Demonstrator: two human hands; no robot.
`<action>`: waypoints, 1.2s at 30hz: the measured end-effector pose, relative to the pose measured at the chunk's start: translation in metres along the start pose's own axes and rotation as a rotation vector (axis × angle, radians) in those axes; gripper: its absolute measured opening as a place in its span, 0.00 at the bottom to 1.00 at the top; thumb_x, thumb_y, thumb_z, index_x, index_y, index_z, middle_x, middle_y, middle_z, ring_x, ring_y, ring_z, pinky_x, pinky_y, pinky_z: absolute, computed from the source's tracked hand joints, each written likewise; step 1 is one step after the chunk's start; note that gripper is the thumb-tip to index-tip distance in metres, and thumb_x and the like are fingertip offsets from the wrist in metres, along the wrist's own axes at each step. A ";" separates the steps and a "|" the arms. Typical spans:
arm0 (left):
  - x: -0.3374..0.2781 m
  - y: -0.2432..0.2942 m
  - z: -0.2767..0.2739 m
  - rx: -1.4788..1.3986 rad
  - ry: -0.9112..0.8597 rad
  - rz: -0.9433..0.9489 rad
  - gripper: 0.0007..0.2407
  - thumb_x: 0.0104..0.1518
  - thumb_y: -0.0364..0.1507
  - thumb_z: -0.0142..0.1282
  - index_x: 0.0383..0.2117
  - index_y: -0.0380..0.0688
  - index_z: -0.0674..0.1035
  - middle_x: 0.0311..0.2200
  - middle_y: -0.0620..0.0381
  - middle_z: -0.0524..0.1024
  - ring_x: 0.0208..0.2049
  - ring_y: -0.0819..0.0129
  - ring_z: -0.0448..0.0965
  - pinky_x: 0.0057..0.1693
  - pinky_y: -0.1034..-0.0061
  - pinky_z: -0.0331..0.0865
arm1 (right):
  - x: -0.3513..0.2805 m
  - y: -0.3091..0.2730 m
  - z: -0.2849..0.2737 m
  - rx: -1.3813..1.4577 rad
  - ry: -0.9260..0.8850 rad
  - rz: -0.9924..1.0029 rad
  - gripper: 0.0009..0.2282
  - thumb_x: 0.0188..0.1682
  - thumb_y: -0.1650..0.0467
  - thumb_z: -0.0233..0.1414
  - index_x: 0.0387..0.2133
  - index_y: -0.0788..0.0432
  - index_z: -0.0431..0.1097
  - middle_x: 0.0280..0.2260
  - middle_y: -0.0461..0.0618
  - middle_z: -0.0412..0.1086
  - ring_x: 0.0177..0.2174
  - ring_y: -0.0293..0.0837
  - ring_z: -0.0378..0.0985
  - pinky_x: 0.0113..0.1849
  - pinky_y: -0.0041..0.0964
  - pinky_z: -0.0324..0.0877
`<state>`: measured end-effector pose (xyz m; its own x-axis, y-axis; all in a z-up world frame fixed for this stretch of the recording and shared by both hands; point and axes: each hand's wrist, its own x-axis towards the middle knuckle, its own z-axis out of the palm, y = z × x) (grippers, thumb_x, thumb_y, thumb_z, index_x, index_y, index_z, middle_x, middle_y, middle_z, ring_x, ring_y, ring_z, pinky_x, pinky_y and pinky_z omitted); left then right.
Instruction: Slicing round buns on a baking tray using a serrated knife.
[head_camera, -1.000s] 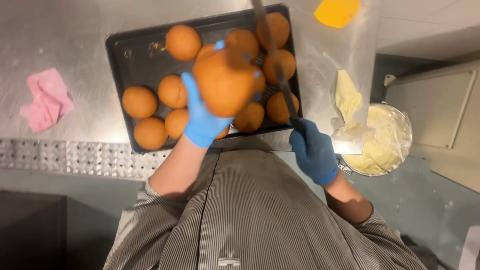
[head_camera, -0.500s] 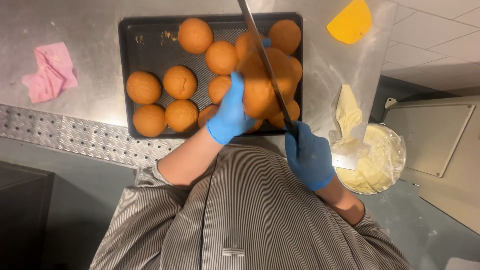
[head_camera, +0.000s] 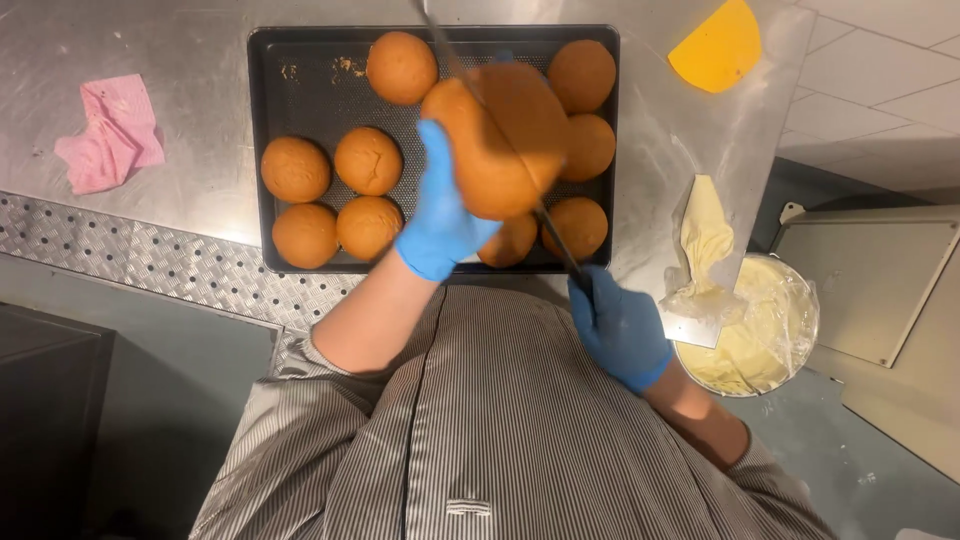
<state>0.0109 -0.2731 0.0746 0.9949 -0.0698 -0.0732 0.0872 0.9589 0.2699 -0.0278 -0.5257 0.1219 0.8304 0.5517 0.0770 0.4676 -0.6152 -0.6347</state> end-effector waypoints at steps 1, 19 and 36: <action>-0.002 0.002 0.001 0.000 0.002 0.004 0.34 0.66 0.54 0.41 0.71 0.41 0.59 0.68 0.51 0.65 0.69 0.55 0.65 0.75 0.57 0.58 | -0.001 0.001 0.001 0.001 -0.004 -0.003 0.08 0.54 0.71 0.53 0.42 0.64 0.67 0.23 0.63 0.73 0.22 0.62 0.77 0.23 0.50 0.70; -0.022 0.033 0.007 0.029 -0.226 -0.111 0.39 0.64 0.59 0.37 0.74 0.43 0.57 0.72 0.50 0.60 0.73 0.55 0.60 0.76 0.55 0.55 | 0.019 -0.021 -0.041 -0.125 -0.015 -0.188 0.07 0.52 0.71 0.56 0.39 0.64 0.70 0.20 0.55 0.70 0.18 0.54 0.73 0.22 0.43 0.65; -0.025 -0.010 0.009 0.042 -0.114 -0.042 0.31 0.68 0.48 0.47 0.73 0.45 0.59 0.72 0.56 0.61 0.74 0.60 0.59 0.79 0.61 0.50 | 0.003 -0.037 -0.025 -0.165 0.103 -0.051 0.06 0.53 0.73 0.55 0.38 0.64 0.69 0.20 0.57 0.71 0.17 0.55 0.73 0.21 0.46 0.65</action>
<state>-0.0147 -0.2838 0.0821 0.9894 -0.1431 0.0239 0.1288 0.9422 0.3092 -0.0349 -0.5157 0.1651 0.8273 0.5289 0.1894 0.5457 -0.6766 -0.4944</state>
